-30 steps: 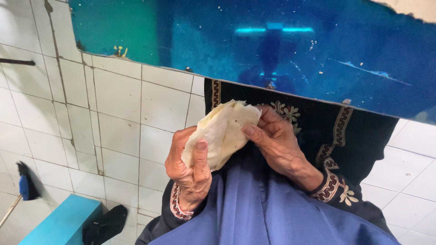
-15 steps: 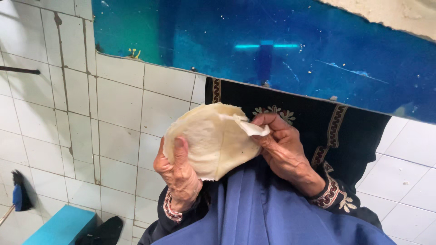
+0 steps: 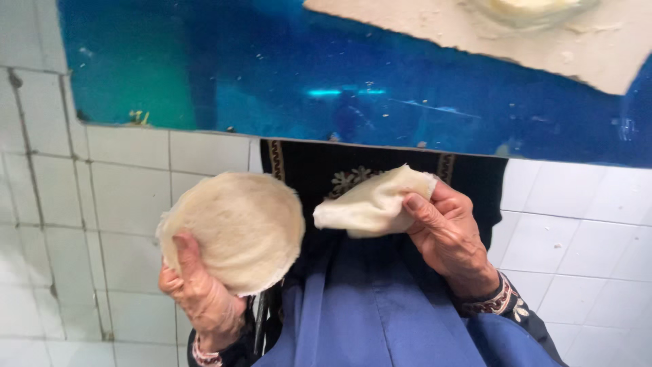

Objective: The person peels the thin top skin off round rice cakes one at a time, holding each cake over their lap and working the skin loose by hand. The separated skins are stacked on the table and the peeled cakes are set down beside them.

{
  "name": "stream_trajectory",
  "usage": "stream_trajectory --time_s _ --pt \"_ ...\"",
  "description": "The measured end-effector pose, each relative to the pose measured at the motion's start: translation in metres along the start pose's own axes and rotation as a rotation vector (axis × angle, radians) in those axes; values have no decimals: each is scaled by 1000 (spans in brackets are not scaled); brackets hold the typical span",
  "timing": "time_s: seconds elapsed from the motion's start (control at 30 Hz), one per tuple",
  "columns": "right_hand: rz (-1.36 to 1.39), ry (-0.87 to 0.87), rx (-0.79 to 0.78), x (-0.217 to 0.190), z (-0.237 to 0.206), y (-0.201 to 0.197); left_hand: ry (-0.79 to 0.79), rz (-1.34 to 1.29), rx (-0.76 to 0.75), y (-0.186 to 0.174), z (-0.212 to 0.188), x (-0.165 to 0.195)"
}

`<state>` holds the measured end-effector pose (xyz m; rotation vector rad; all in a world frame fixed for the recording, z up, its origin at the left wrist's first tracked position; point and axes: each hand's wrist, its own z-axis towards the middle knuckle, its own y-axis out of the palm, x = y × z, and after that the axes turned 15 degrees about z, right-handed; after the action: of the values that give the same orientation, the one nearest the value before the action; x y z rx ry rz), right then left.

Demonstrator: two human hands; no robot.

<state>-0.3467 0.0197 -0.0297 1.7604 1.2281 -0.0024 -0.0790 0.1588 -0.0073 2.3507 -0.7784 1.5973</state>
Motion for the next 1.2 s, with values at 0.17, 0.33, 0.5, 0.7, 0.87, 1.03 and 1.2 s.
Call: stream_trajectory --time_s 0.17,0.33,0.5,0.7,0.87,1.03,1.2 --pt "-290 -256 63 -52 -42 1 -150 10 -15 1 5 -14" --pt "-858 -560 153 -114 -72 31 -344 14 -287 40 13 -54" --pt "-1025 -692 211 -174 -75 81 -432 -21 -647 92 18 -84" --pt "-885 -615 58 -220 -10 128 -433 -21 -770 115 35 -86" --pt "-510 -570 -225 -235 76 125 -430 -69 -808 111 44 -75" --pt "-388 -531 -29 -214 161 103 -375 -81 -793 102 50 -69" --pt "-502 -484 43 -212 154 96 -418 -116 -812 100 61 -77"
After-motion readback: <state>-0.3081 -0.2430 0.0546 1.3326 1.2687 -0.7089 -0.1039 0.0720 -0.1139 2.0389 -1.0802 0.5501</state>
